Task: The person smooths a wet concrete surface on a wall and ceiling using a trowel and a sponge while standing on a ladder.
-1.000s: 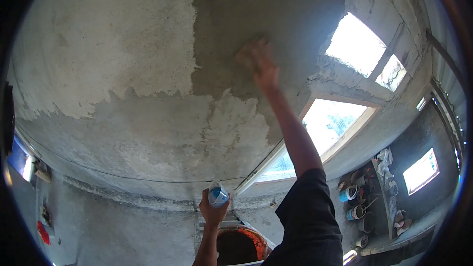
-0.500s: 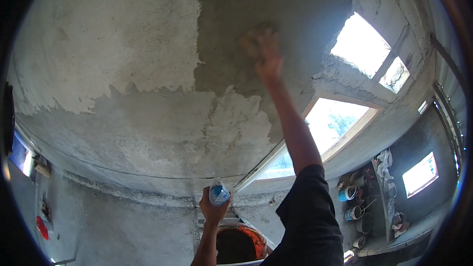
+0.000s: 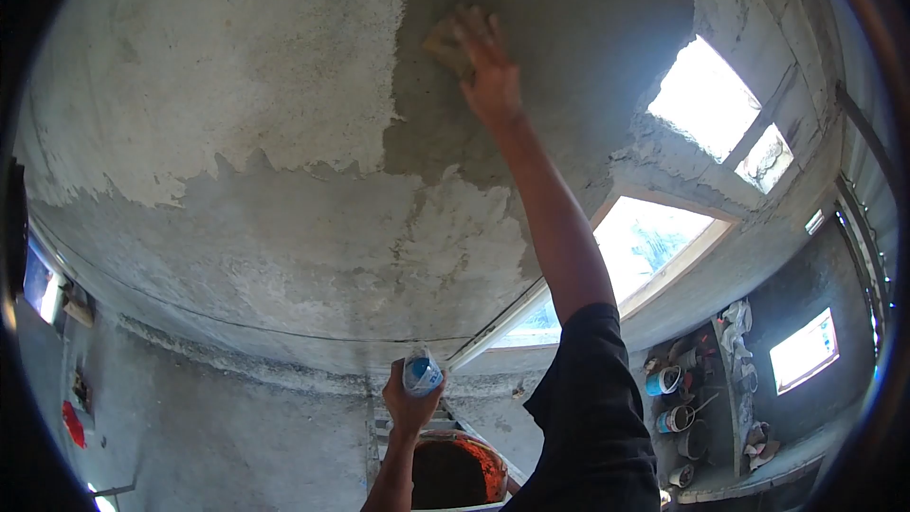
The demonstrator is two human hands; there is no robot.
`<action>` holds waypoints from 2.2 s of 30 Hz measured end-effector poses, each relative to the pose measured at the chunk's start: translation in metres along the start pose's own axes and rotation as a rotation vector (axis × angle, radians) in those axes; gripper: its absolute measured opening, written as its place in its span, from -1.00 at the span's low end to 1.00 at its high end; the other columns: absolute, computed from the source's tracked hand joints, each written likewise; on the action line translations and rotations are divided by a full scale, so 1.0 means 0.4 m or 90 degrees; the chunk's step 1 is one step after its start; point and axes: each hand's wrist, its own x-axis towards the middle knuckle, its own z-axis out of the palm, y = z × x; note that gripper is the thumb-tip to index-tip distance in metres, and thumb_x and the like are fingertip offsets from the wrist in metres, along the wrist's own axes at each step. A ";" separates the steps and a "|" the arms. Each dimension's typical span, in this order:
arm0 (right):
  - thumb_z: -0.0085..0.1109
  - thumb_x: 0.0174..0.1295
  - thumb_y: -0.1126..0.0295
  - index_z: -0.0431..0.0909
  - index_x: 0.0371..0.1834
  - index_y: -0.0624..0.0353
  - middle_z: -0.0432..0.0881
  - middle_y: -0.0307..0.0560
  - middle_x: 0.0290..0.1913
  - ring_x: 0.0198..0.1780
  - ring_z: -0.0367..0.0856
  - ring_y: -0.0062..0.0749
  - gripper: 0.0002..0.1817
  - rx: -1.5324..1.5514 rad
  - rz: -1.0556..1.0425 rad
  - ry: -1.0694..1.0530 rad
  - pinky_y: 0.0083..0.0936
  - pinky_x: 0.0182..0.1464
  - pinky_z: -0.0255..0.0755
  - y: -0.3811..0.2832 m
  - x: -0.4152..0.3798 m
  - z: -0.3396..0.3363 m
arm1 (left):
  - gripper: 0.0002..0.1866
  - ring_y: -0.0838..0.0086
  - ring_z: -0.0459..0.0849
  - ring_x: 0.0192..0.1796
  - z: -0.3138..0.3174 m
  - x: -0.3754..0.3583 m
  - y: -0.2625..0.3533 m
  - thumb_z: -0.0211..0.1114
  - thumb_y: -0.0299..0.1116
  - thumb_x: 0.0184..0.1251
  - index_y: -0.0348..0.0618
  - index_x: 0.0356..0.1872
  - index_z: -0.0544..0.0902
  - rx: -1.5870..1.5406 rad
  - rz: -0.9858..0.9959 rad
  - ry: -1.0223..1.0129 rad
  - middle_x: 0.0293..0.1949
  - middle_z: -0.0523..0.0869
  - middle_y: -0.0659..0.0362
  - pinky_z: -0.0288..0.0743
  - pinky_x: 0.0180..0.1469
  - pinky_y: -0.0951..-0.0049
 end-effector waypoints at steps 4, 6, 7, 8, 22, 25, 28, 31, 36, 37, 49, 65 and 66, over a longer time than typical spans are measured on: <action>0.36 -0.12 0.61 0.43 0.30 -0.07 0.32 -0.10 0.44 0.47 0.21 0.01 -0.22 -0.030 -0.125 -0.259 -0.21 0.36 0.40 -0.062 -0.161 0.038 | -0.52 0.30 0.76 -0.38 -0.004 0.006 0.003 0.63 -0.23 -0.16 -0.18 -0.23 0.58 -0.009 -0.007 0.013 -0.42 0.74 0.07 0.63 -0.28 0.33; 0.36 -0.11 0.60 0.42 0.30 -0.09 0.30 -0.11 0.45 0.47 0.20 -0.01 -0.23 -0.013 -0.186 -0.358 -0.23 0.36 0.40 -0.062 -0.165 0.037 | -0.52 0.30 0.76 -0.37 -0.005 0.011 0.001 0.63 -0.22 -0.16 -0.17 -0.23 0.58 -0.023 0.002 0.016 -0.41 0.74 0.08 0.63 -0.27 0.32; 0.36 -0.10 0.59 0.43 0.30 -0.09 0.30 -0.10 0.45 0.47 0.20 -0.01 -0.24 -0.007 -0.175 -0.277 -0.23 0.36 0.41 -0.061 -0.145 0.021 | -0.51 0.29 0.77 -0.37 -0.003 0.008 0.001 0.63 -0.22 -0.16 -0.17 -0.23 0.58 -0.032 0.008 0.016 -0.41 0.74 0.08 0.63 -0.26 0.31; 0.36 -0.09 0.58 0.44 0.29 -0.10 0.31 -0.09 0.44 0.47 0.21 -0.01 -0.25 0.001 -0.162 -0.194 -0.24 0.35 0.41 -0.057 -0.123 0.005 | -0.51 0.29 0.77 -0.37 0.001 0.008 0.002 0.63 -0.22 -0.16 -0.17 -0.23 0.58 -0.033 0.006 0.019 -0.41 0.74 0.08 0.63 -0.26 0.31; 0.32 -0.04 0.62 0.51 0.24 0.02 0.41 -0.12 0.38 0.39 0.36 -0.02 -0.34 0.012 -0.116 -0.173 -0.23 0.33 0.42 -0.089 -0.159 0.018 | -0.44 0.10 0.77 -0.36 0.007 0.002 -0.027 0.63 -0.13 -0.15 -0.13 -0.16 0.55 -0.016 0.036 0.008 -0.40 0.74 0.01 0.65 -0.33 0.22; 0.28 -0.08 0.68 0.46 0.29 0.01 0.39 -0.02 0.39 0.39 0.34 0.05 -0.27 -0.049 -0.038 0.033 -0.23 0.26 0.49 -0.032 -0.003 -0.024 | -0.44 0.10 0.77 -0.36 0.004 0.003 -0.023 0.63 -0.12 -0.15 -0.13 -0.15 0.55 -0.014 0.035 0.008 -0.40 0.74 0.01 0.65 -0.33 0.22; 0.27 -0.10 0.68 0.44 0.31 -0.01 0.36 0.02 0.40 0.40 0.32 0.07 -0.24 -0.095 -0.024 0.041 -0.22 0.23 0.52 -0.015 -0.008 -0.016 | -0.44 0.09 0.78 -0.35 -0.002 0.007 -0.023 0.63 -0.12 -0.14 -0.12 -0.16 0.56 0.009 0.031 0.008 -0.40 0.74 0.01 0.65 -0.32 0.20; 0.26 -0.06 0.66 0.45 0.31 -0.01 0.35 0.00 0.42 0.42 0.28 0.07 -0.27 -0.030 -0.048 -0.107 -0.18 0.24 0.49 -0.010 -0.180 0.062 | -0.45 0.09 0.77 -0.34 -0.005 0.010 -0.019 0.62 -0.12 -0.14 -0.12 -0.16 0.56 -0.002 0.029 0.017 -0.39 0.75 0.00 0.65 -0.32 0.20; 0.30 -0.02 0.59 0.47 0.28 -0.07 0.40 -0.11 0.39 0.41 0.33 -0.04 -0.32 0.022 -0.187 -0.274 -0.23 0.32 0.44 -0.065 -0.335 0.053 | -0.45 0.08 0.77 -0.33 -0.008 0.013 -0.004 0.63 -0.11 -0.14 -0.12 -0.17 0.57 -0.005 0.019 0.020 -0.38 0.74 -0.02 0.65 -0.31 0.20; 0.31 -0.04 0.60 0.48 0.27 -0.04 0.41 -0.10 0.39 0.41 0.33 -0.02 -0.32 0.029 -0.142 -0.213 -0.21 0.34 0.41 -0.075 -0.288 0.034 | -0.45 0.08 0.77 -0.33 -0.009 0.010 -0.005 0.63 -0.11 -0.15 -0.12 -0.17 0.57 -0.004 0.014 0.011 -0.38 0.74 -0.03 0.65 -0.31 0.20; 0.27 -0.13 0.69 0.52 0.20 0.12 0.42 0.02 0.37 0.35 0.42 0.00 -0.33 0.086 -0.157 -0.333 -0.18 0.39 0.31 -0.104 -0.294 0.051 | -0.44 0.05 0.76 -0.34 -0.005 0.010 -0.018 0.62 -0.10 -0.15 -0.11 -0.15 0.56 -0.003 0.020 0.009 -0.38 0.74 -0.01 0.64 -0.32 0.17; 0.00 -0.08 0.67 0.53 0.09 0.42 0.56 0.28 0.18 0.30 0.47 0.08 -0.47 0.073 -0.042 0.052 -0.24 0.29 0.40 -0.285 -0.095 0.183 | -0.47 0.11 0.78 -0.32 0.004 0.010 -0.008 0.62 -0.15 -0.14 -0.14 -0.17 0.57 -0.001 0.028 -0.001 -0.39 0.74 0.00 0.65 -0.28 0.22; 0.00 -0.08 0.67 0.53 0.09 0.42 0.56 0.28 0.18 0.30 0.47 0.08 -0.47 0.078 -0.046 0.051 -0.24 0.29 0.40 -0.280 -0.085 0.181 | -0.47 0.11 0.78 -0.32 0.005 0.011 -0.010 0.62 -0.15 -0.14 -0.14 -0.17 0.57 -0.012 0.031 0.000 -0.39 0.75 0.00 0.66 -0.28 0.23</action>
